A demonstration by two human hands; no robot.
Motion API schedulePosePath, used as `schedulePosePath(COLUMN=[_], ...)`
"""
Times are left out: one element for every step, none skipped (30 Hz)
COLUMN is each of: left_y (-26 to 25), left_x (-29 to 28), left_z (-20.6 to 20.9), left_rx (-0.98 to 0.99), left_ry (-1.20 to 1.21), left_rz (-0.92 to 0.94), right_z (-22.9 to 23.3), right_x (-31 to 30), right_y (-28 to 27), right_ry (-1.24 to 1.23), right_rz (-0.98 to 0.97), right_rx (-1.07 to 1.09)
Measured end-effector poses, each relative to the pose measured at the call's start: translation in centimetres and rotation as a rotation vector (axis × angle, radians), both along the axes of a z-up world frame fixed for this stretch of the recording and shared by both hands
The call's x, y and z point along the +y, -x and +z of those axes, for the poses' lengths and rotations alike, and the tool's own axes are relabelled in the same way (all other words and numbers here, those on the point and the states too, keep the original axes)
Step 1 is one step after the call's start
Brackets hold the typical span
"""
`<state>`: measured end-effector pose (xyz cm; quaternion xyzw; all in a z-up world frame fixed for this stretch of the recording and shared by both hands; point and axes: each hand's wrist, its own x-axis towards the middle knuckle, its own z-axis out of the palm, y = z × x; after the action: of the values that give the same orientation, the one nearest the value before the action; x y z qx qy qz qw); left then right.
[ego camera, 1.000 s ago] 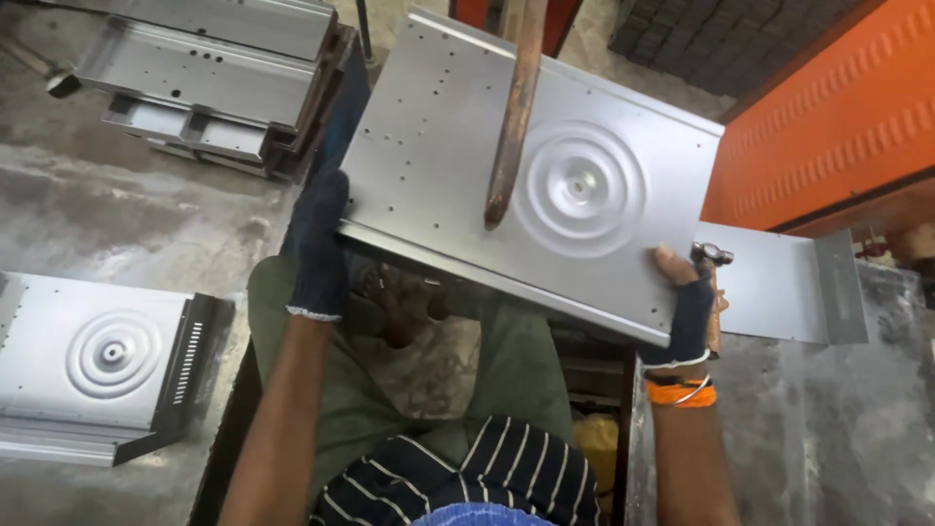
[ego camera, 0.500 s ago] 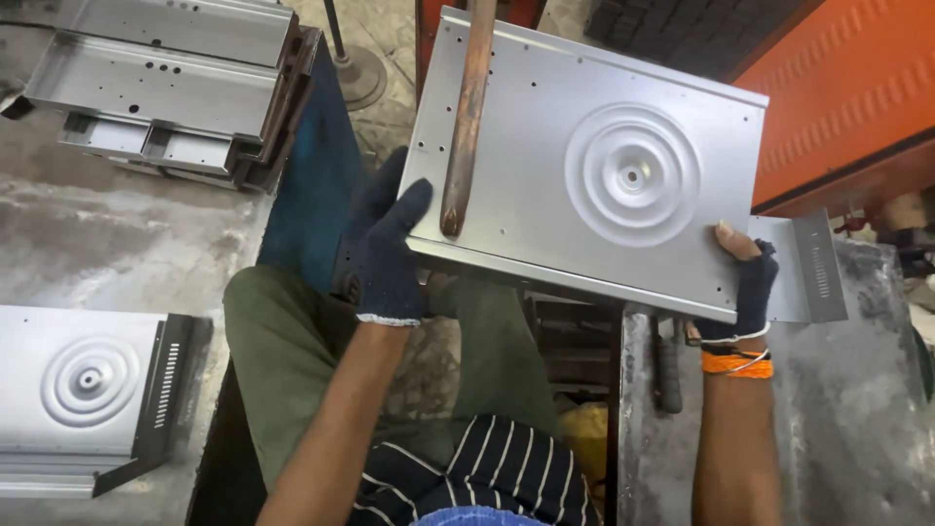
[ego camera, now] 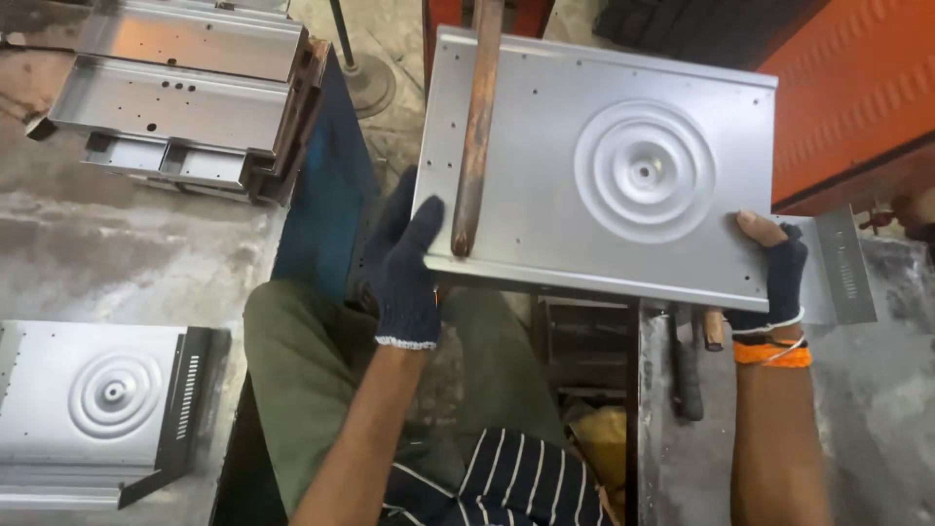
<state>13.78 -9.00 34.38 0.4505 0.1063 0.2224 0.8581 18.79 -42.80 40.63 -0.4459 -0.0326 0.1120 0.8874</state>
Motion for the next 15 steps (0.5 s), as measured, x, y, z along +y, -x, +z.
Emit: schedulePosePath(left_y=[0.1, 0.6, 1.1, 0.8, 1.2, 1.5, 1.8, 2.0, 2.2, 2.4, 2.6, 2.5, 2.5, 2.4, 2.3], left_x=[-0.1, -0.1, -0.1, 0.1, 0.1, 0.2, 0.3, 0.0, -0.2, -0.5, -0.9, -1.2, -1.6, -1.7, -1.7], left_z=[-0.2, -0.2, -0.2, 0.1, 0.3, 0.5, 0.7, 0.7, 0.6, 0.5, 0.4, 0.3, 0.2, 0.4, 0.5], left_rx=[0.008, 0.017, 0.004, -0.023, -0.028, -0.086, -0.145, -0.142, -0.186, -0.223, -0.215, -0.187, -0.159, -0.160, -0.167], left_ry=[-0.005, 0.000, -0.079, -0.163, -0.162, -0.319, -0.475, -0.475, -0.683, -0.890, -0.886, -0.851, -0.816, -0.817, -0.826], left_rz=[0.002, -0.003, -0.019, -0.033, -0.037, -0.105, -0.172, -0.169, -0.185, -0.199, -0.192, -0.200, -0.208, -0.208, -0.197], right_z=[-1.1, -2.5, -3.8, -5.0, -5.2, -5.6, -5.9, -4.6, -3.3, -2.0, -2.0, -2.1, -2.1, -2.2, -2.3], right_x=[-0.8, -2.3, -3.8, -5.1, -5.9, -6.6, -7.2, -6.4, -5.6, -4.8, -5.1, -5.4, -5.6, -5.9, -6.2], right_y=[-0.6, -0.6, -0.7, -1.5, -1.8, -2.3, -2.8, -2.4, -2.1, -1.8, -1.9, -2.0, -2.1, -2.4, -2.6], right_ry=[0.066, 0.071, 0.178, 0.279, 0.279, 0.308, 0.337, 0.338, 0.281, 0.229, 0.233, 0.219, 0.206, 0.205, 0.252], right_rz=[-0.063, -0.067, -0.162, -0.257, -0.263, -0.252, -0.242, -0.237, -0.204, -0.166, -0.157, -0.148, -0.139, -0.139, -0.151], right_rx=[-0.022, -0.013, -0.036, -0.075, -0.079, -0.103, -0.127, -0.126, -0.059, 0.010, 0.014, -0.012, -0.038, -0.039, -0.094])
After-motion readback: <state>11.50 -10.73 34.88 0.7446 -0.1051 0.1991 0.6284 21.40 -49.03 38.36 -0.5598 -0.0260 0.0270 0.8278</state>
